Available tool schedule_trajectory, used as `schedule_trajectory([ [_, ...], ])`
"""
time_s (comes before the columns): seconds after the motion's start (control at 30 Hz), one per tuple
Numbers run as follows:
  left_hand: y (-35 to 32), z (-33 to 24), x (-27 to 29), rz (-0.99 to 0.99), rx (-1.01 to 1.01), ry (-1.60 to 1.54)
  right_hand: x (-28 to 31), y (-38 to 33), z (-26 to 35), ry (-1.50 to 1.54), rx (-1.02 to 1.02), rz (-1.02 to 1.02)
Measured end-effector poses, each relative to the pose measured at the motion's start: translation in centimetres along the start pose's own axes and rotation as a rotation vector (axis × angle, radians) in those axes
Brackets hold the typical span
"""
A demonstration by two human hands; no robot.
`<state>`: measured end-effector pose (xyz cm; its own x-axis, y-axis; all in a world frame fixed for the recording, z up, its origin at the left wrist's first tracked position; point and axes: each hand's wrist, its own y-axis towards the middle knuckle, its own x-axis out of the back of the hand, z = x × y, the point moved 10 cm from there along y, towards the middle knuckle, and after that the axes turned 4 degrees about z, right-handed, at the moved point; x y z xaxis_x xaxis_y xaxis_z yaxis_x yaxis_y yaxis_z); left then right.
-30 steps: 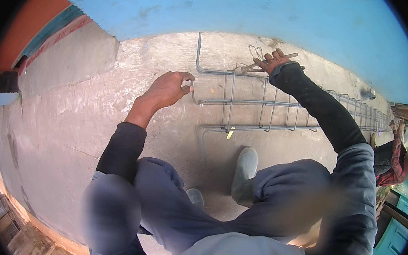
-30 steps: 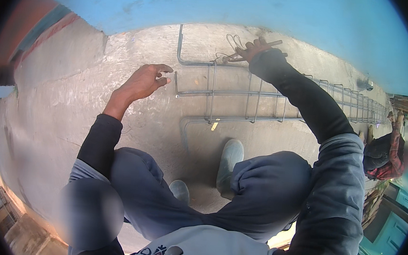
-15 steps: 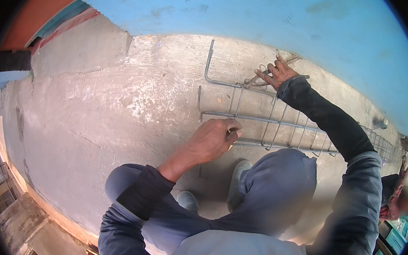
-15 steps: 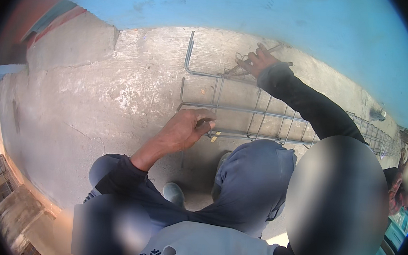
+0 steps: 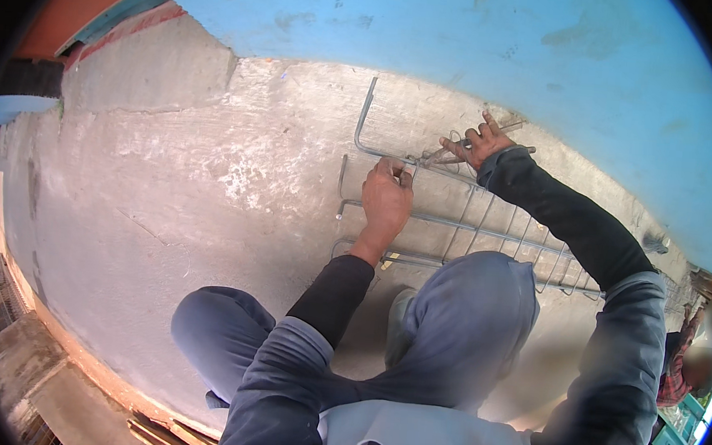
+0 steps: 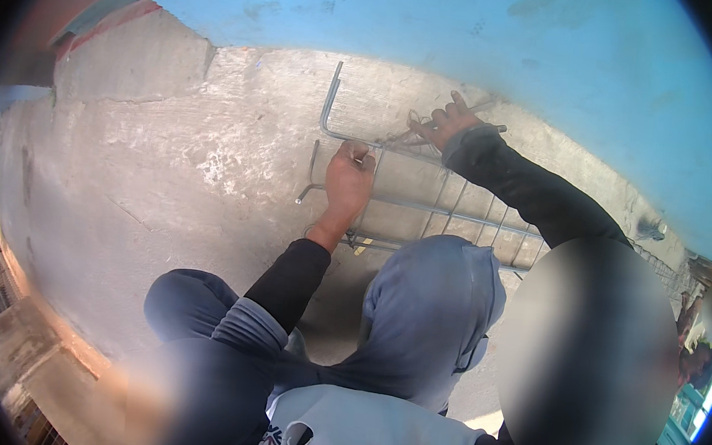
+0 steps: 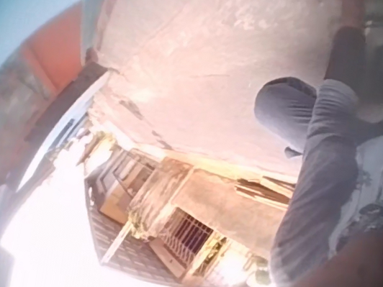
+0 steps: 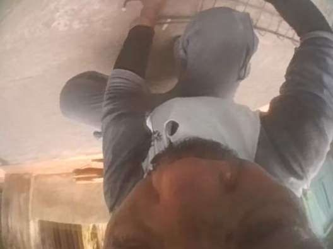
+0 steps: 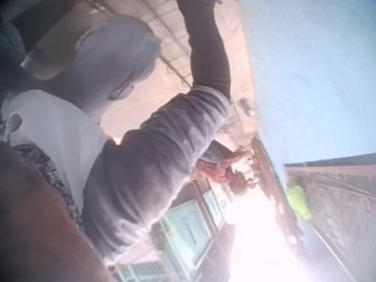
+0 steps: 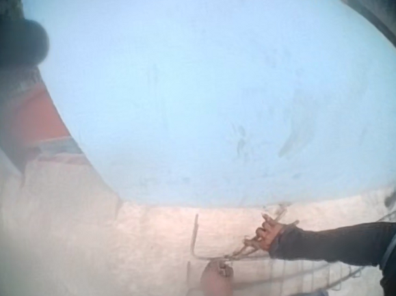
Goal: The person squats on a concrete floor and uses pliers to tie wire around the intersections of a metal grid. The person repeatedly picks up wire, wraps it around the grid, and twists it with pliers to secure the structure.
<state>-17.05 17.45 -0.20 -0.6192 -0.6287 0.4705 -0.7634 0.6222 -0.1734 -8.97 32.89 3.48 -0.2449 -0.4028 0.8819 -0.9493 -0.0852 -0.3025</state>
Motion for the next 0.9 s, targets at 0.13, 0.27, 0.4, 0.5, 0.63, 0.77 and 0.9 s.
schedule_trajectory([
  [0.13,-0.6,-8.2,0.4,-0.202,-0.486,0.307,-0.7,-0.8,-0.5,0.000,-0.023,0.033],
  [0.27,2.6,-6.6,-1.1,-0.032,-0.454,0.099,0.5,-0.1,0.0,-0.026,-0.007,-0.032],
  [0.4,5.2,-4.2,-1.7,0.152,-0.185,-0.061,0.1,-0.6,-0.1,-0.029,-0.006,-0.005],
  [0.5,5.4,-3.9,-1.7,0.149,-0.125,-0.067,0.4,-0.3,-0.1,-0.024,0.004,0.043],
  [0.63,5.7,-3.3,-1.6,0.144,-0.129,-0.063,1.3,0.2,0.1,-0.060,0.063,0.030],
  [0.77,5.7,-3.1,-2.0,0.218,-0.136,-0.153,1.5,0.4,-0.2,-0.121,0.033,-0.002],
  [0.9,5.4,-3.3,-2.0,0.257,-0.128,-0.142,1.1,0.1,0.0,-0.058,-0.043,0.049],
])
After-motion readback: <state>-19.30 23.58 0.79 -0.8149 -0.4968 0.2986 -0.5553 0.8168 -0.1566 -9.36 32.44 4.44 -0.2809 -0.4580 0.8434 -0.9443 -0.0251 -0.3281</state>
